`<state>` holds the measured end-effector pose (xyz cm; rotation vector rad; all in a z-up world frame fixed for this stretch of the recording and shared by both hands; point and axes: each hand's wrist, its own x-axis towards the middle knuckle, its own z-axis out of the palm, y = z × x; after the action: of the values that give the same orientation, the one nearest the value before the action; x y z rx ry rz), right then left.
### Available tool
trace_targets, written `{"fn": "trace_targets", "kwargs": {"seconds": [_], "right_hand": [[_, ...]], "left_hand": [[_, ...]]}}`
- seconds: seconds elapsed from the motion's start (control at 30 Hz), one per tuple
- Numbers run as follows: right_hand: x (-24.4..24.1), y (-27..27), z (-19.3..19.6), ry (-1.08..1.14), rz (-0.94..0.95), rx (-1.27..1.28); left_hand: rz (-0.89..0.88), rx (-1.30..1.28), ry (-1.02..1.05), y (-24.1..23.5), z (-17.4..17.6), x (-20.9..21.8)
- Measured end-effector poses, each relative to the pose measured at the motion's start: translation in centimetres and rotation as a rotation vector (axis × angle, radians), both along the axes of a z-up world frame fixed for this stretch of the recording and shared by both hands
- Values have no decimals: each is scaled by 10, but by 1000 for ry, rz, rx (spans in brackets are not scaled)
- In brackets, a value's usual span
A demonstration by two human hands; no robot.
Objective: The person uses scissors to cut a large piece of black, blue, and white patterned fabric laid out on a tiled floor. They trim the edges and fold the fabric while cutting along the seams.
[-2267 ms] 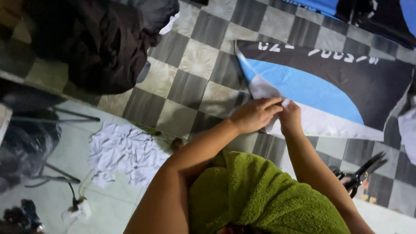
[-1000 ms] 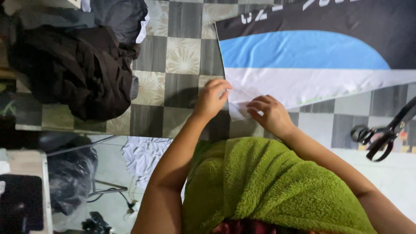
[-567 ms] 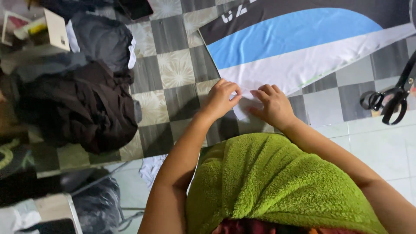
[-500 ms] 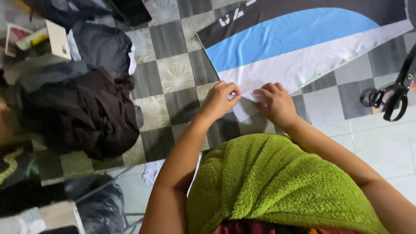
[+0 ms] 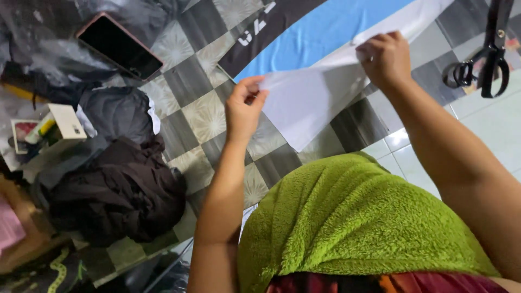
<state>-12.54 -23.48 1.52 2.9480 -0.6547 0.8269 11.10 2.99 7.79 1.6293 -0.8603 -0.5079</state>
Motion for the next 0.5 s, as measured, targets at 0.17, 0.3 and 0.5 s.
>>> {"fn": "trace_targets", "kwargs": {"seconds": [0.17, 0.3, 0.5], "right_hand": [[-11, -28, -5, -23, -146, 21], [-18, -44, -5, -8, -198, 52], [-38, -60, -22, -15, -185, 25]], "left_hand": [[32, 24, 31, -9, 21, 5], [69, 18, 52, -8, 20, 2], [67, 62, -24, 10, 4, -12]]}}
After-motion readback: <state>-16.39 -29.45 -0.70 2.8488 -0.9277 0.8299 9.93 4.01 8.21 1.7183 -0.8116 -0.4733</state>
